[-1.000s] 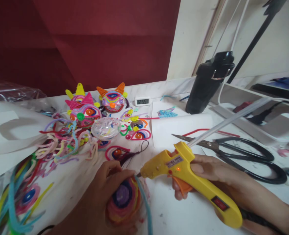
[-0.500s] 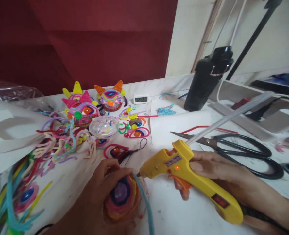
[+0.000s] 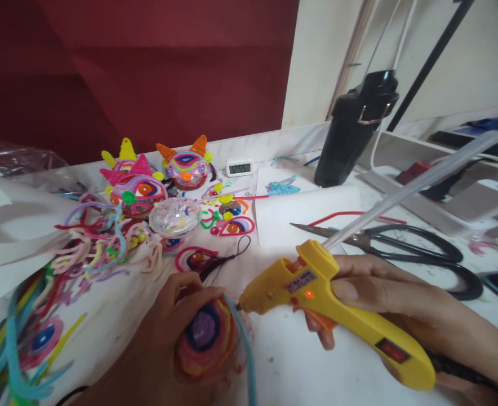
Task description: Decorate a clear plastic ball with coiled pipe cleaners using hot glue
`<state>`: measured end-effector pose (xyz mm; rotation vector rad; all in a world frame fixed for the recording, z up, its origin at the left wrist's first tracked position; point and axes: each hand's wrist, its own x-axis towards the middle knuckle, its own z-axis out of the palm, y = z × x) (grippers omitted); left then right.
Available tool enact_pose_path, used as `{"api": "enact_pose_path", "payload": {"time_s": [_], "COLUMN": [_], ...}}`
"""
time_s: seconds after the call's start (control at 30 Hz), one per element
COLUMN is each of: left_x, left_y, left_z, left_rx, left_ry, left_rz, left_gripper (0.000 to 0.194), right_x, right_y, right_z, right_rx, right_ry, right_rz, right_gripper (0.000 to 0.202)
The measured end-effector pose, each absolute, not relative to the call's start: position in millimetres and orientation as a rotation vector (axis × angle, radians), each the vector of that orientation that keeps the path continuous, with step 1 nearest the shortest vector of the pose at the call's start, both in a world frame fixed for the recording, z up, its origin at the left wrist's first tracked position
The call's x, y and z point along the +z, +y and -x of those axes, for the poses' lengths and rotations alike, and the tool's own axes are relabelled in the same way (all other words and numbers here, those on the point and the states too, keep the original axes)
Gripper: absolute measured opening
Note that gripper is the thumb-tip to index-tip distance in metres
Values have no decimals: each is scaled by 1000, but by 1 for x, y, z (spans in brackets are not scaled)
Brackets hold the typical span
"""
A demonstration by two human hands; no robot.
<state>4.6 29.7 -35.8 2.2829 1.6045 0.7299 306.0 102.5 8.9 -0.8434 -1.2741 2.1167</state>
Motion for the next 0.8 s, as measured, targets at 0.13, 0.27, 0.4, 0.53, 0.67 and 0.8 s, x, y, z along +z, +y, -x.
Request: {"api": "enact_pose_path", "payload": {"time_s": [0.13,0.27,0.4,0.53,0.67,0.8], "left_x": [-31,-30,-32,-34,-33,-31], "left_y": [30,32,31,30,31,31], "left_z": [-4,-6,-8,-7,-5,-6], "left_rx": [676,656,715,732,684,677], "left_ry": [1558,1558,1586,1567,1533,1542], "left_rz": [-2305,-2317,-2285,-2283,-2318,-2325], "left_gripper": [78,80,77,77,78,76], "right_x": [11,13,16,15,11,9], "right_y": [102,101,102,101,102,102], "right_z": [-308,-308,-308,-308,-308,-308], "right_rx": [2177,2184,2202,2183,2154,2125], "right_ry": [-1246,-1255,-1277,-1262,-1287,-1322], "right_rz": [809,798,844,847,835,820], "right_gripper": [30,30,28,27,27,28]}}
